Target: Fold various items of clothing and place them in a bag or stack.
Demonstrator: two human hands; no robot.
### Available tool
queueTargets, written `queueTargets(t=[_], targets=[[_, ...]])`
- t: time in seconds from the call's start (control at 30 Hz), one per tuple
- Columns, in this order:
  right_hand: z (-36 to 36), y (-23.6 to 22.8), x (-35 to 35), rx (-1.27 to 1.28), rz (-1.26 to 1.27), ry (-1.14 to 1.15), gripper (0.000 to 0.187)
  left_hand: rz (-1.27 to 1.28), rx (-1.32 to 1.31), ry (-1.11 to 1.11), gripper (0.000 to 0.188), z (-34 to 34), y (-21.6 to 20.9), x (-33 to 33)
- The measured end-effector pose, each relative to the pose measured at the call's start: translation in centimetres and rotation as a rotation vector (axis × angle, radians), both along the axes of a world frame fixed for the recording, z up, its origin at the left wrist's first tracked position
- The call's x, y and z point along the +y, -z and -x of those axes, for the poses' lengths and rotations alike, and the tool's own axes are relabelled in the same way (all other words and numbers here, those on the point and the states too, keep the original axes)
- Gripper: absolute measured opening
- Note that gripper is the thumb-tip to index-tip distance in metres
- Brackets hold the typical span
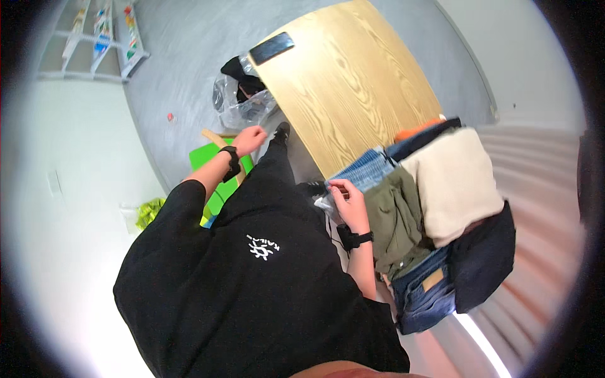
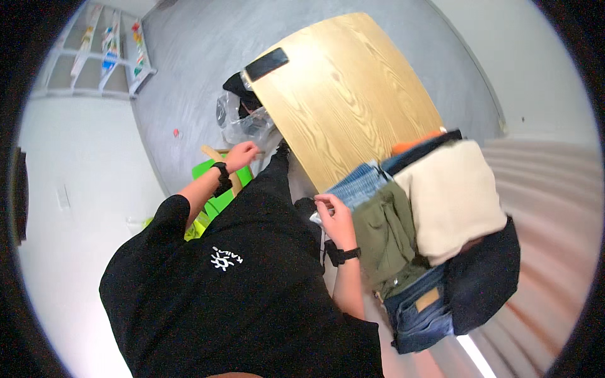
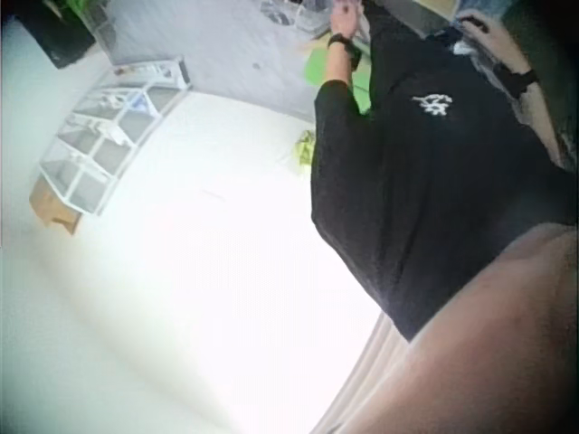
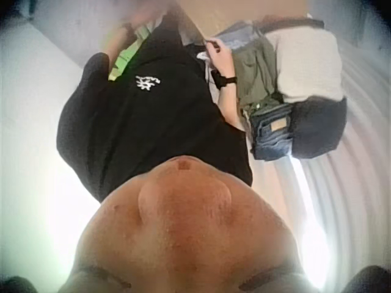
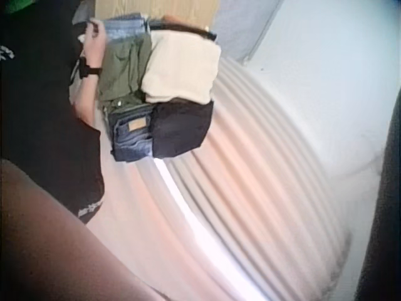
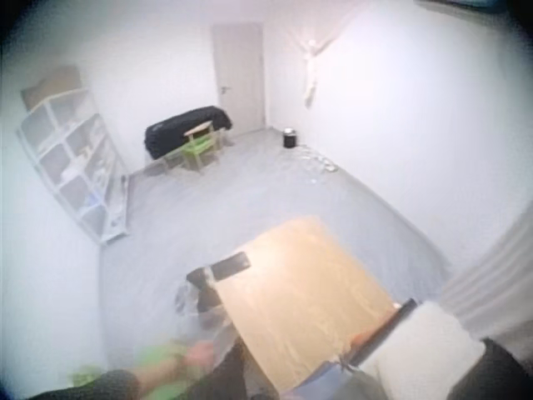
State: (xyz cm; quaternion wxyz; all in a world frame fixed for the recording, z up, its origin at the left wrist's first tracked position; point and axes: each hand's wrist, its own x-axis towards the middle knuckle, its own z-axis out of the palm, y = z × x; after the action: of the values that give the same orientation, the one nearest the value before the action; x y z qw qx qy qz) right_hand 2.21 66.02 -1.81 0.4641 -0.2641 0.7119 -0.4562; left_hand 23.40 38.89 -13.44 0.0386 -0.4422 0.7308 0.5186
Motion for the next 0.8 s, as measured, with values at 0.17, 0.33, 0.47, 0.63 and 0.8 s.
queueTargets(t=[0.17,0.33,0.47,0.63,0.8], targets=[[-0.6,2.0,-10.3,0.029,-0.105,-0.203,0.019,-0.176,-0.237,-0.172,0.022,-11.3,7.7,-7.1],[-2.1,7.9,-20.8,0.053,-0.232,-0.245,0.035,-0.240,-0.395,-0.086,0.027,-13.5,11.1,-14.5],[-1.8,12.0,-27.0,0.516,-0.300,-0.314,0.071,-0.021,-0.778,0.175,0.042,-13.9,10.2,-16.0],[-0.5,15.1,-31.8,0.794,-0.687,-0.359,0.102,-0.110,-0.968,0.387,0.053,-16.9,10.2,-15.9],[0.8,15.6,-36.0,0.839,-0.747,-0.296,0.108,-0.167,-0.985,0.397,0.053,-20.9,10.4,-14.8]])
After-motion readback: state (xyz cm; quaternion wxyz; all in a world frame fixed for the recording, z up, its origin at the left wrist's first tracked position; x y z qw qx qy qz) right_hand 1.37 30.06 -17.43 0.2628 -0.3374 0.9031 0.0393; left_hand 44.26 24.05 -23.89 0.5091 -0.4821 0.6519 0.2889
